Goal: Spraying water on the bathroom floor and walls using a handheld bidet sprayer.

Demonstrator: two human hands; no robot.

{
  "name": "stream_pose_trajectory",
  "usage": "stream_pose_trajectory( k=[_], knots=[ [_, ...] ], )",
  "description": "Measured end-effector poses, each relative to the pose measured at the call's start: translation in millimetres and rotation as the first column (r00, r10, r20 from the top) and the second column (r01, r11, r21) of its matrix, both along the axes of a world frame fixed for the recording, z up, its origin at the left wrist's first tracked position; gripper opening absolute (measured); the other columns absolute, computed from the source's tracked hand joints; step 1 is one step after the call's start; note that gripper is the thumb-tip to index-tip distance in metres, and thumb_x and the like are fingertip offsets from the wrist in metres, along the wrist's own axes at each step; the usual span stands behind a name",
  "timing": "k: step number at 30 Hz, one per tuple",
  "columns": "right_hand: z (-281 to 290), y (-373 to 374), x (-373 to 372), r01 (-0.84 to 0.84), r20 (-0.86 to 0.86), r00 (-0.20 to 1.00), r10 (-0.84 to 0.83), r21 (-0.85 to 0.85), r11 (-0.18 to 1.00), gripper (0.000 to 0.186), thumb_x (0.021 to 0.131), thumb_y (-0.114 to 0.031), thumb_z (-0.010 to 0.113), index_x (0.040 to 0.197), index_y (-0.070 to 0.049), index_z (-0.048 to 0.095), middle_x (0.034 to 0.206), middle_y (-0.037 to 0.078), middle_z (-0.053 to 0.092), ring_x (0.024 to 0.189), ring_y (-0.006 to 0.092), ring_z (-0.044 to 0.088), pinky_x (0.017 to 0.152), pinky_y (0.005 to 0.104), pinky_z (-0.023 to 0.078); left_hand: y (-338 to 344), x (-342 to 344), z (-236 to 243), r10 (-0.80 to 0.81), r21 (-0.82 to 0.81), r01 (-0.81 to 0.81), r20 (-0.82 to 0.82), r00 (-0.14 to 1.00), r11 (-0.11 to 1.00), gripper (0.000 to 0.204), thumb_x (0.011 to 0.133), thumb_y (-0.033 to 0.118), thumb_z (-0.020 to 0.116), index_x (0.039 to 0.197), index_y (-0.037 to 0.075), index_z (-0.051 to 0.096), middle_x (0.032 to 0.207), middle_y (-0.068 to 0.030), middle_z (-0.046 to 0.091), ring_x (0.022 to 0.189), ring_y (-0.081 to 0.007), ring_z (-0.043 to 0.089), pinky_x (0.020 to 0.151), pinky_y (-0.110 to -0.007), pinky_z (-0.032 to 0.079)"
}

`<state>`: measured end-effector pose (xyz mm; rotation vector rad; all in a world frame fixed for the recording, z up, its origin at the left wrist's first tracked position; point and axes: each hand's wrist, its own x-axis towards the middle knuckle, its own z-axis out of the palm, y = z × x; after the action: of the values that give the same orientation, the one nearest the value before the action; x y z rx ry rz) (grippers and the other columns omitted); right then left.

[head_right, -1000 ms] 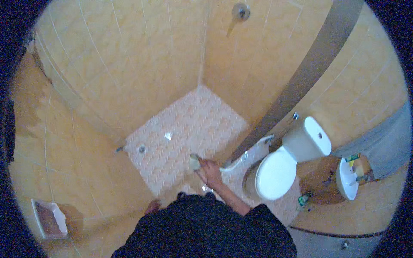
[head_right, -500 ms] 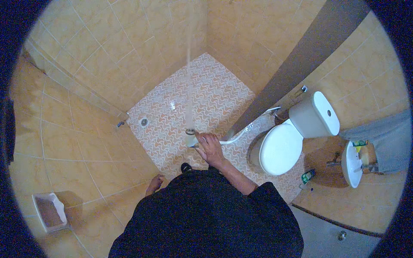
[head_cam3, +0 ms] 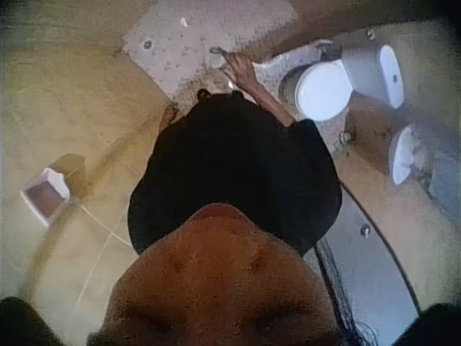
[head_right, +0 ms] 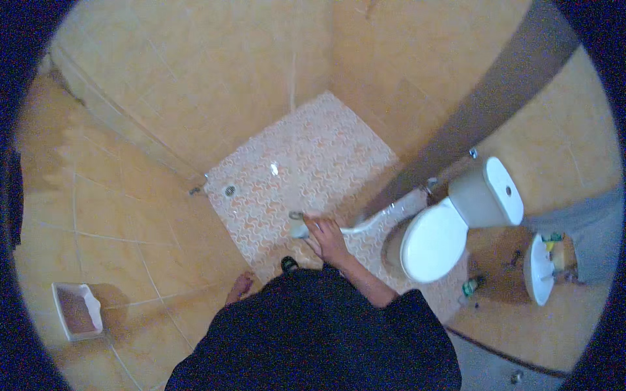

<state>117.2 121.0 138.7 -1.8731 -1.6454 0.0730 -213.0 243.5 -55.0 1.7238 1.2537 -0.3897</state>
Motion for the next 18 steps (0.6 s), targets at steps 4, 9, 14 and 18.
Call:
stream_pose_trajectory(
  k=[4, 9, 14, 18],
  knots=[
    [-4, -3, 4, -0.098, 0.023, 0.995, 0.097, 0.039, 0.994, 0.048, 0.069, -0.024, 0.055, 0.109, -0.003, 0.041, 0.089, 0.014, 0.045, 0.082, 0.0295, 0.043, 0.073, 0.0381, 0.035, -1, -11, -29, -0.101, 0.099, 0.099, 0.007, 0.995, 0.990, 0.033, 0.071, 0.015, 0.055, 0.101, 0.006, 0.048, 0.093, -0.0206, 0.052, 0.088, -0.0323, 0.049, 0.077, -0.036, 0.040],
    [0, -11, -2, -0.156, 0.016, 0.987, 0.157, -0.033, 0.987, 0.051, 0.067, -0.023, 0.057, 0.112, -0.005, 0.039, 0.094, 0.014, 0.045, 0.087, 0.0296, 0.044, 0.073, 0.0382, 0.036, 4, -26, -55, -0.233, 0.258, 0.210, 0.063, 0.970, 0.943, 0.034, 0.071, 0.016, 0.054, 0.102, 0.006, 0.048, 0.095, -0.0207, 0.051, 0.089, -0.0330, 0.048, 0.078, -0.037, 0.039],
    [2, -11, -4, -0.197, 0.026, 0.980, 0.196, 0.053, 0.979, 0.043, 0.066, -0.020, 0.058, 0.103, -0.003, 0.043, 0.090, 0.014, 0.045, 0.082, 0.0294, 0.043, 0.069, 0.0377, 0.035, -6, -11, -19, -0.120, 0.163, 0.114, 0.029, 0.992, 0.980, 0.036, 0.070, 0.018, 0.053, 0.103, 0.007, 0.047, 0.097, -0.0202, 0.051, 0.091, -0.0325, 0.048, 0.079, -0.038, 0.038],
    [-2, -15, -1, -0.206, 0.063, 0.977, 0.203, 0.040, 0.978, 0.041, 0.067, -0.021, 0.057, 0.102, -0.003, 0.044, 0.090, 0.014, 0.045, 0.081, 0.0291, 0.043, 0.067, 0.0371, 0.035, -8, 9, 19, -0.042, 0.061, 0.042, -0.004, 0.999, 0.997, 0.035, 0.071, 0.019, 0.053, 0.104, 0.007, 0.047, 0.099, -0.0198, 0.050, 0.093, -0.0316, 0.047, 0.080, -0.038, 0.038]
  ],
)
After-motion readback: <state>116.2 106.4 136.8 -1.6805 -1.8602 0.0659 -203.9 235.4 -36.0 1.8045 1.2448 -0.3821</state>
